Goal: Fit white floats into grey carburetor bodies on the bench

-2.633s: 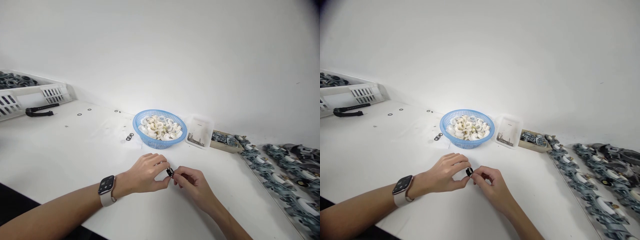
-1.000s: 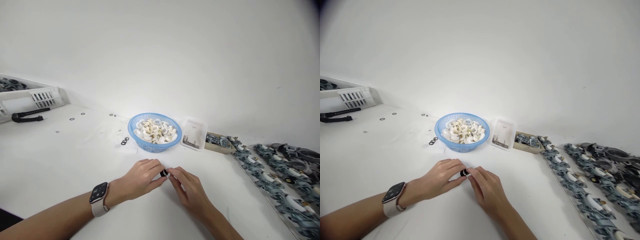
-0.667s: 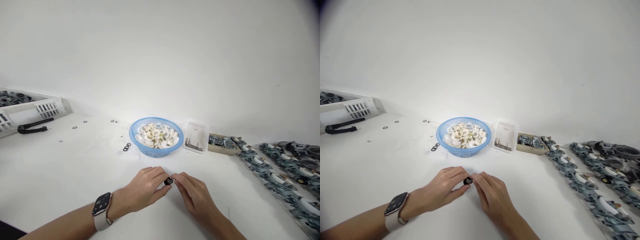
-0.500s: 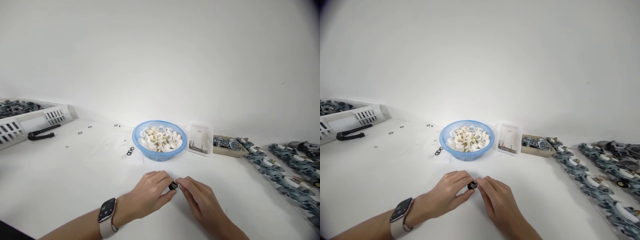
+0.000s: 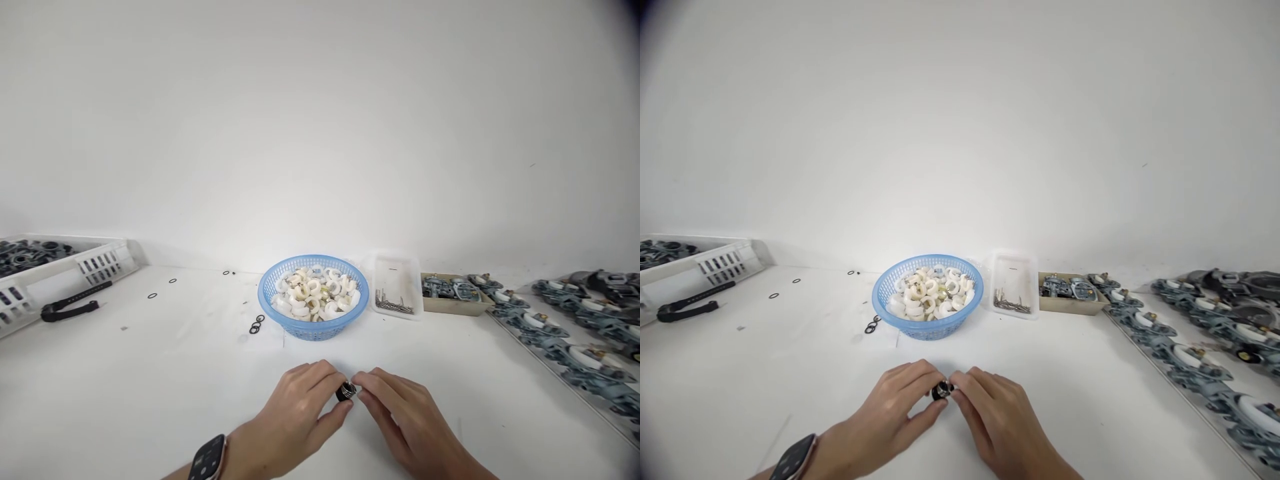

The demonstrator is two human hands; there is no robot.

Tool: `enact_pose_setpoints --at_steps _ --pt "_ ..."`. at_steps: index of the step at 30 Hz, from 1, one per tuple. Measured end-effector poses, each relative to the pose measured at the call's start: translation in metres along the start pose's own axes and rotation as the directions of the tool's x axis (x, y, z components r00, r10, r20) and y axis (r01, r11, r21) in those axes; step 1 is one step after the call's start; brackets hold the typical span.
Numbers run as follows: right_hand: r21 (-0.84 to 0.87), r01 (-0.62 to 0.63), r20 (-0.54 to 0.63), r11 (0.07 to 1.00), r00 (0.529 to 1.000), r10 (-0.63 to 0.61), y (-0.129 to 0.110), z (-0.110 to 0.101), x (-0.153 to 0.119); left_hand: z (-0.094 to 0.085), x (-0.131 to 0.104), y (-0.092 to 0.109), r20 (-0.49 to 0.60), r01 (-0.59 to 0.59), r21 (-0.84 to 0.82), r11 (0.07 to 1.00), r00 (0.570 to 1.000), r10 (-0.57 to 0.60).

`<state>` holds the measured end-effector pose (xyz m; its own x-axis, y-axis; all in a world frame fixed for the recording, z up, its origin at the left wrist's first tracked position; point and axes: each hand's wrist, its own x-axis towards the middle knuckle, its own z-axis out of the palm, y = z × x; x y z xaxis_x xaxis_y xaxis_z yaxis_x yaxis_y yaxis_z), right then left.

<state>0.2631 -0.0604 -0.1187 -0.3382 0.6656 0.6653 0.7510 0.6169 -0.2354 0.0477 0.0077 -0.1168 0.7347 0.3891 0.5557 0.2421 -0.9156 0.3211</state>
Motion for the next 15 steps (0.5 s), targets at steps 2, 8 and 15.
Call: enact_pose_setpoints --at_steps 2,8,15 --pt "0.004 -0.007 -0.002 1.000 1.000 0.007 0.0001 0.0002 -0.0002 -0.0001 -0.0001 0.0004 0.006 0.000 -0.006 1.000 1.000 0.000" --pt "0.002 -0.006 -0.008 1.000 1.000 0.006 -0.0002 0.0000 0.0003 -0.0023 0.0036 0.0009 -0.012 -0.032 0.011 0.999 0.999 0.032" --pt "-0.005 0.018 0.009 1.000 1.000 -0.017 -0.0019 -0.0017 -0.0004 -0.0036 0.0039 0.0021 -0.062 -0.071 0.050 0.996 0.995 0.074"
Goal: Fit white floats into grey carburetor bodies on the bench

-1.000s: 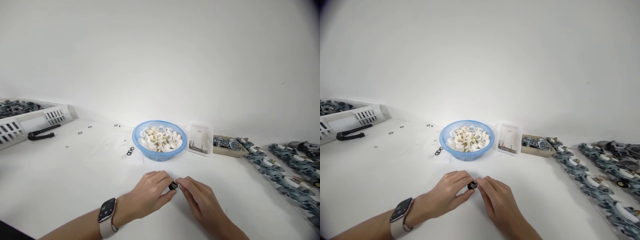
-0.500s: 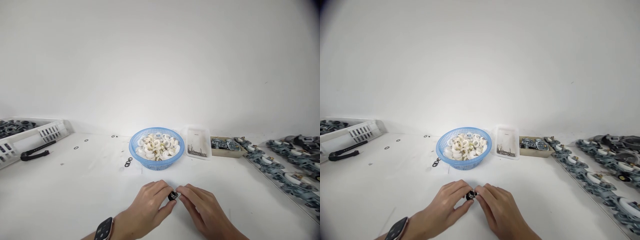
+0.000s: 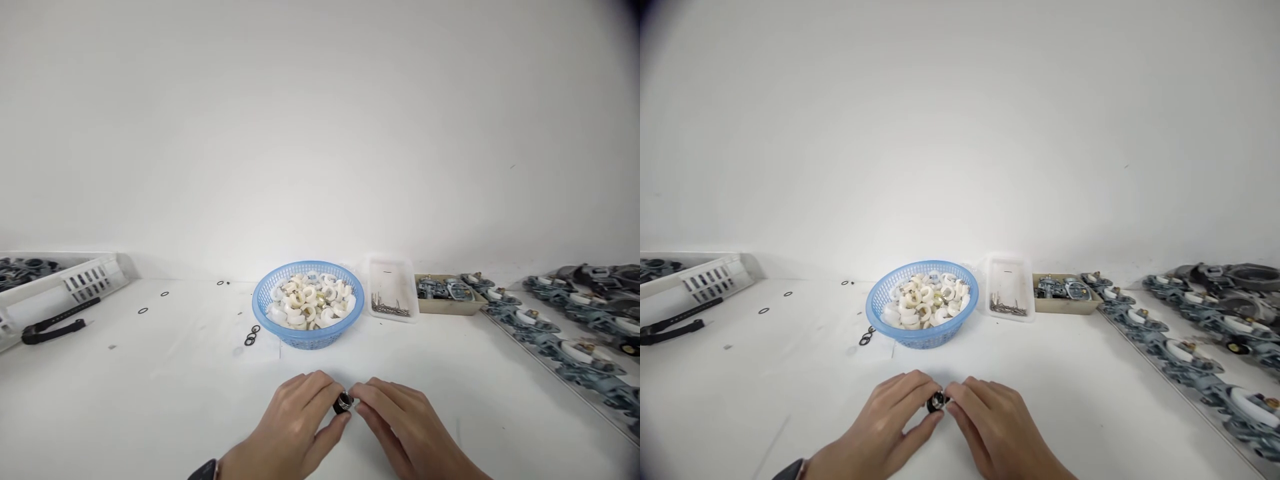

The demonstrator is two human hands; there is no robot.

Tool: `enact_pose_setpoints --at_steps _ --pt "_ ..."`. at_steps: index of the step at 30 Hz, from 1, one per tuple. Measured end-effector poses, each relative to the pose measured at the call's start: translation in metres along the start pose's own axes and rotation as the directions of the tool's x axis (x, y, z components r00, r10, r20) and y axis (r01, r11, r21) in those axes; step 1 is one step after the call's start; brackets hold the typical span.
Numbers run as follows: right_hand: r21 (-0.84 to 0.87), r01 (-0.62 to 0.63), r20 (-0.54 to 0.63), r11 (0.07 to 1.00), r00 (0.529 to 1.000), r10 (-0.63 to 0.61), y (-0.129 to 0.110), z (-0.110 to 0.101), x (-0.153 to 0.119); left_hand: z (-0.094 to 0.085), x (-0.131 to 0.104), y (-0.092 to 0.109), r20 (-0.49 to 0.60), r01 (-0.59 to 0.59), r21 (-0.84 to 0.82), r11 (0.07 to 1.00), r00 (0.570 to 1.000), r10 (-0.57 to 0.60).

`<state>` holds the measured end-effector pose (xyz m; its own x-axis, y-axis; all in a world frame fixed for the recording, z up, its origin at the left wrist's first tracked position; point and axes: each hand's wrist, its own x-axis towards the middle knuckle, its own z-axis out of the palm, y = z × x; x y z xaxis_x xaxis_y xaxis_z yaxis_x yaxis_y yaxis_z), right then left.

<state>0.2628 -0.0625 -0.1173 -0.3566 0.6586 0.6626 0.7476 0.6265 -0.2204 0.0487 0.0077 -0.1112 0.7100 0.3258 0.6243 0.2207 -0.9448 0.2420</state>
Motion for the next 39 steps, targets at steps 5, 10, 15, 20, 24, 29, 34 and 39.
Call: enact_pose_setpoints --at_steps 5,10,15,20,24,29,34,39 --pt "-0.018 -0.003 0.015 1.000 1.000 0.003 -0.0011 0.0008 -0.0012 -0.0017 0.0014 0.0017 -0.051 -0.038 0.020 0.999 0.998 0.039" --pt "-0.057 0.006 -0.008 0.998 1.000 -0.006 -0.0027 0.0004 0.0008 -0.0027 0.0031 0.0031 -0.082 -0.042 0.058 0.997 0.996 0.047" --pt "-0.062 0.006 -0.049 0.998 0.999 -0.009 -0.0052 -0.0023 0.0026 -0.0043 0.0052 0.0064 -0.139 -0.062 0.099 0.993 0.987 0.075" --pt "-0.049 0.002 -0.053 0.999 0.999 -0.005 -0.0054 -0.0032 0.0020 -0.0008 0.0036 0.0088 -0.088 -0.047 0.045 0.998 0.995 0.051" --pt "-0.046 -0.006 -0.059 0.999 0.998 0.003 -0.0043 -0.0023 0.0011 0.0015 0.0032 0.0081 -0.069 -0.031 0.030 0.999 0.997 0.033" --pt "-0.066 0.009 -0.042 0.998 0.999 -0.011 -0.0028 -0.0001 -0.0023 -0.0002 0.0049 0.0041 -0.096 -0.061 0.037 0.997 0.993 0.064" --pt "-0.084 0.018 -0.036 0.996 0.999 -0.021 -0.0020 -0.0011 -0.0025 0.0031 0.0031 0.0014 -0.108 -0.070 0.040 0.997 0.991 0.074" --pt "-0.080 0.008 -0.035 0.997 0.999 -0.011 -0.0036 -0.0032 0.0016 0.0048 0.0021 0.0012 -0.107 -0.092 0.045 0.995 0.990 0.096"
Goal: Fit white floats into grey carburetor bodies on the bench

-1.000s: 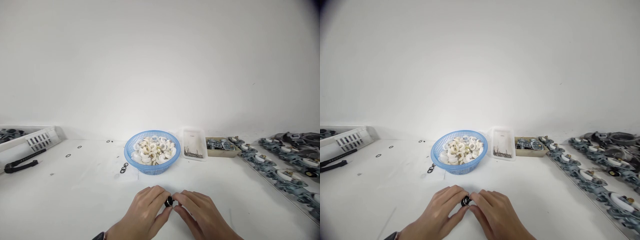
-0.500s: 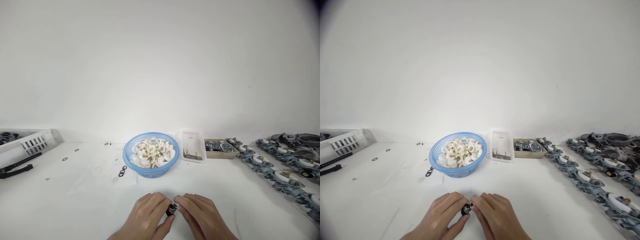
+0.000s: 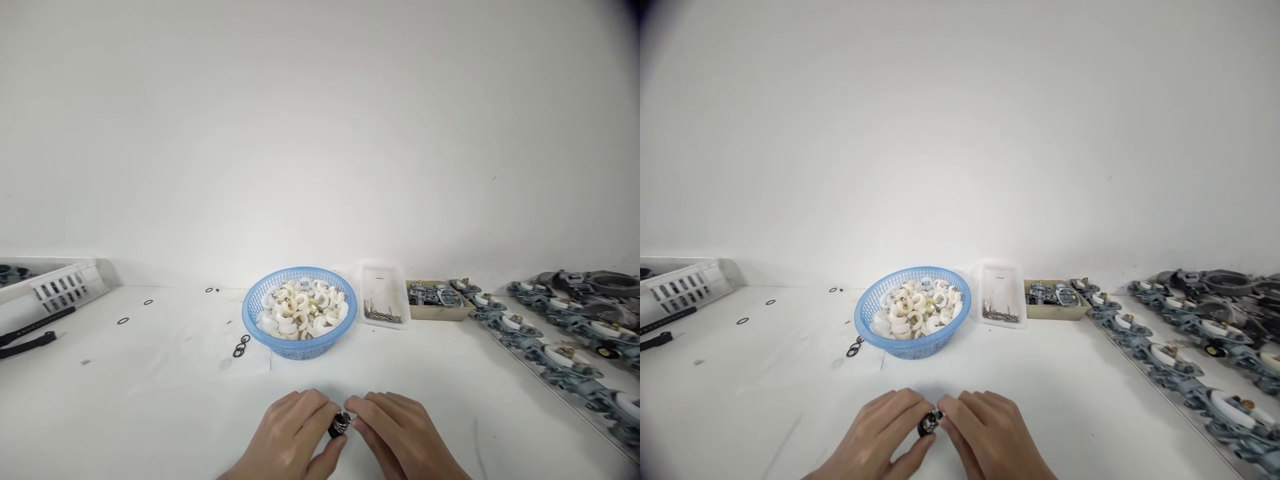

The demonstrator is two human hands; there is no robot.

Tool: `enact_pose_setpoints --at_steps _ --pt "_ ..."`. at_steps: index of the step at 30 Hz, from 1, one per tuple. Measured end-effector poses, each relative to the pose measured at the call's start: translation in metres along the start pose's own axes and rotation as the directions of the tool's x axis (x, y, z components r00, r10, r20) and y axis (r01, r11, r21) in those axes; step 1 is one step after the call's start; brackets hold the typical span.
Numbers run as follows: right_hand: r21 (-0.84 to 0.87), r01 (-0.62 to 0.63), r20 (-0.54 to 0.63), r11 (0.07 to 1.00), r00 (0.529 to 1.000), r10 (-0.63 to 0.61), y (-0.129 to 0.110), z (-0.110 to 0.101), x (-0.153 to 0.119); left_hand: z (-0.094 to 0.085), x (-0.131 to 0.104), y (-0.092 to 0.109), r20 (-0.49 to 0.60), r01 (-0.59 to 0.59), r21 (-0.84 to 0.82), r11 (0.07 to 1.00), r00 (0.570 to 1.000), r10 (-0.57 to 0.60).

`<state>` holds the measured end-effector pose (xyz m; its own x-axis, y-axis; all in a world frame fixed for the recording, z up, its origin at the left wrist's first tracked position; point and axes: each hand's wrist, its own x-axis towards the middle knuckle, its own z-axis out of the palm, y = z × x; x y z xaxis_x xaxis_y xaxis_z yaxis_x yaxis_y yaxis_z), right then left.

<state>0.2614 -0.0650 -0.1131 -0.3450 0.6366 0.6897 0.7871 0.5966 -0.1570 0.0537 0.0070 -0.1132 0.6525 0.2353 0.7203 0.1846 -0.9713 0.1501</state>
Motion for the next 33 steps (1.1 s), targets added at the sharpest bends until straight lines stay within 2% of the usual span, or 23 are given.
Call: enact_pose_setpoints --at_steps 4,12,18,25,33 --pt "-0.013 0.007 0.007 1.000 1.000 -0.007 0.0007 0.0018 -0.0004 -0.0035 0.0025 0.0009 -0.011 0.025 0.005 1.000 1.000 -0.025" --pt "-0.049 0.035 0.025 0.998 0.999 -0.034 0.0021 0.0043 -0.0025 -0.0014 0.0028 -0.0011 -0.069 -0.016 0.047 0.999 0.997 0.020" --pt "-0.032 0.027 -0.029 0.999 0.999 -0.028 0.0024 0.0029 -0.0017 -0.0017 0.0042 -0.0003 -0.025 -0.016 0.017 1.000 1.000 0.016" --pt "-0.051 0.039 -0.003 0.998 0.999 -0.039 0.0027 0.0032 -0.0023 -0.0028 0.0050 -0.0001 -0.059 -0.013 0.026 1.000 0.998 0.014" --pt "-0.052 0.041 -0.006 0.998 0.999 -0.042 0.0038 0.0025 -0.0019 -0.0047 0.0046 0.0005 -0.044 -0.009 0.016 1.000 0.999 0.010"
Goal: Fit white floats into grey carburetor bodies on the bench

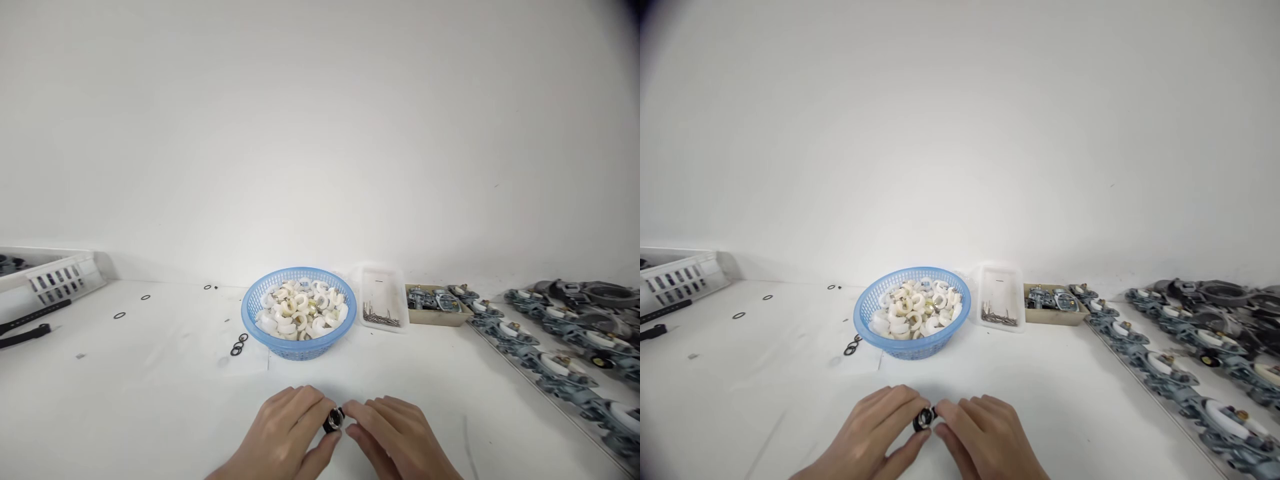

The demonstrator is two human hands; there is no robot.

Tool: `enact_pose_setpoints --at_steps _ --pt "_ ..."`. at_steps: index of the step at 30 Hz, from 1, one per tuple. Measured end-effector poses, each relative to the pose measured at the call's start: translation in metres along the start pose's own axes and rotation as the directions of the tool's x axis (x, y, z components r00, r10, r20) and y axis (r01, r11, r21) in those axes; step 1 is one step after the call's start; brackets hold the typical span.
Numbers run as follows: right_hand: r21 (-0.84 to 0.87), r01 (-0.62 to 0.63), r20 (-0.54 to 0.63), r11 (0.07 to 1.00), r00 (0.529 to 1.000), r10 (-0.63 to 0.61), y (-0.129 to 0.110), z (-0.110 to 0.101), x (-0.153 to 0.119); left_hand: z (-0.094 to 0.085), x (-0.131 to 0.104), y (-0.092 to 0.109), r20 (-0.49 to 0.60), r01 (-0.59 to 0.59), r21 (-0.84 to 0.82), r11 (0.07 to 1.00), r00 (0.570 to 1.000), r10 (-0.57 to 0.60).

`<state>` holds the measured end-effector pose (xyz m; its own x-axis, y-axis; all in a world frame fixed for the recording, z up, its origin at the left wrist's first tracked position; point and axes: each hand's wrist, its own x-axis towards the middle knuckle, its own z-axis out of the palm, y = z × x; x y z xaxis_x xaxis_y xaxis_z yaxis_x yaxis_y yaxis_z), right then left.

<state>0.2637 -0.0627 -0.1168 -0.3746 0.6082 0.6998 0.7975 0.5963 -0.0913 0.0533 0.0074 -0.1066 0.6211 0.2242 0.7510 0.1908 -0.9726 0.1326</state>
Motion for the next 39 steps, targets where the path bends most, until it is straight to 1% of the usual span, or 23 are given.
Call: enact_pose_setpoints --at_steps 3,5,9,11,13,15,20,22,27,30,36,39 --pt "0.003 -0.011 0.024 1.000 1.000 0.011 0.000 0.002 -0.002 -0.002 0.002 0.000 -0.030 -0.001 0.027 1.000 1.000 0.002" --pt "0.024 -0.026 0.036 0.999 0.999 0.025 0.001 0.002 -0.003 -0.003 0.001 -0.001 -0.024 0.008 0.029 1.000 1.000 -0.008" --pt "0.079 -0.090 0.114 0.993 0.990 0.081 -0.001 -0.002 -0.002 0.001 -0.006 -0.004 0.047 0.050 -0.008 0.999 0.998 -0.049" --pt "0.097 -0.132 0.178 0.987 0.977 0.113 -0.003 -0.005 0.000 0.004 -0.011 -0.006 0.080 0.057 -0.035 0.998 0.995 -0.054" --pt "0.101 -0.153 0.211 0.983 0.969 0.129 -0.005 -0.007 0.002 0.007 -0.014 -0.007 0.102 0.058 -0.058 0.997 0.993 -0.052" --pt "0.096 -0.151 0.209 0.984 0.970 0.129 -0.006 -0.007 0.002 0.009 -0.016 -0.008 0.112 0.059 -0.064 0.996 0.992 -0.052" --pt "0.088 -0.139 0.134 0.986 0.983 0.126 -0.006 -0.002 0.000 0.011 -0.016 -0.008 0.117 0.054 -0.052 0.997 0.992 -0.047" --pt "0.087 -0.134 0.122 0.987 0.985 0.123 -0.005 0.000 0.000 0.010 -0.015 -0.008 0.119 0.044 -0.051 0.998 0.992 -0.037" --pt "0.096 -0.133 0.143 0.986 0.983 0.118 -0.007 0.000 0.001 0.005 -0.009 -0.005 0.173 0.059 -0.069 0.996 0.984 -0.047" --pt "0.104 -0.146 0.155 0.984 0.979 0.129 -0.010 0.001 0.001 0.003 -0.008 -0.004 0.188 0.055 -0.068 0.996 0.981 -0.041" --pt "0.193 -0.227 0.181 0.955 0.964 0.193 -0.011 0.002 0.001 0.007 -0.011 -0.008 0.141 0.057 -0.046 0.997 0.989 -0.050" --pt "0.222 -0.260 0.197 0.940 0.956 0.218 -0.009 0.002 0.001 0.009 -0.010 -0.009 0.137 0.053 -0.025 0.998 0.989 -0.049"
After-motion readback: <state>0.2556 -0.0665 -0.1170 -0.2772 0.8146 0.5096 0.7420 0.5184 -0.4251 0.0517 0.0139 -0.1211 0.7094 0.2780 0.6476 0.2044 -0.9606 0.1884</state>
